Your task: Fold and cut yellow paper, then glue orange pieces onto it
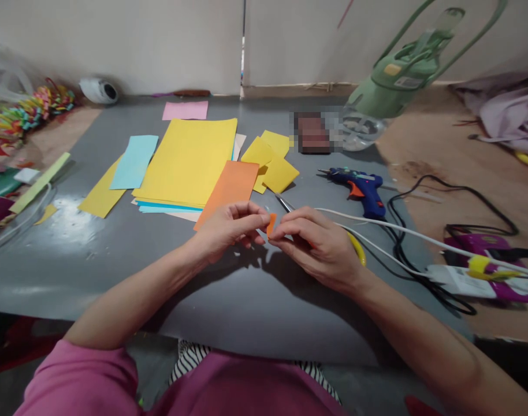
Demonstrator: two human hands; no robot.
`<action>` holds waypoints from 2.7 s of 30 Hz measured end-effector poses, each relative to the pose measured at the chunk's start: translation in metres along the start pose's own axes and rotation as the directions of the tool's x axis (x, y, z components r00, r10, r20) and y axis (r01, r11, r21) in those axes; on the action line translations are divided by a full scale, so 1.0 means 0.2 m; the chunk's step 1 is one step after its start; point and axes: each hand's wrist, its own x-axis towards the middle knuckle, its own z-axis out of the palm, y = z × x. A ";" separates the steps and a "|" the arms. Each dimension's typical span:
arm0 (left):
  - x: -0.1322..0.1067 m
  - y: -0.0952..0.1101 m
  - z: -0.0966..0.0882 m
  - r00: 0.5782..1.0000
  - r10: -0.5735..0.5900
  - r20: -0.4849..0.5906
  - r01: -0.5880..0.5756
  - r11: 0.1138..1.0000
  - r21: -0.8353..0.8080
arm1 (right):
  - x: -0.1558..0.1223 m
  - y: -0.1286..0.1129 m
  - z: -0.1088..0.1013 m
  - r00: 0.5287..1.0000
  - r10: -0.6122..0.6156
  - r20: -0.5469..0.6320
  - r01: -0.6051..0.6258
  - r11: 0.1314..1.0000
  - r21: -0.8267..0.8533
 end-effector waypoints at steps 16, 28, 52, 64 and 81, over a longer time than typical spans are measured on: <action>-0.05 -0.01 0.06 0.964 0.261 -0.055 -0.235 0.928 0.290 | 0.01 -0.01 0.00 0.921 0.383 -0.074 -0.363 0.910 0.202; -0.04 -0.03 0.04 0.969 0.245 -0.020 -0.231 0.936 0.267 | 0.00 0.00 0.01 0.912 0.399 -0.092 -0.372 0.902 0.221; -0.02 -0.01 0.01 0.999 0.034 -0.014 -0.034 0.999 0.009 | 0.01 -0.01 -0.05 0.925 0.373 -0.067 -0.367 0.926 0.089; -0.03 -0.01 0.03 0.997 0.076 0.010 -0.077 0.996 0.044 | 0.06 -0.05 -0.04 0.939 0.343 0.021 -0.343 0.930 0.134; -0.06 -0.05 0.04 0.967 0.246 0.064 -0.253 0.908 0.333 | -0.02 -0.01 -0.02 0.906 0.422 -0.016 -0.396 0.863 0.314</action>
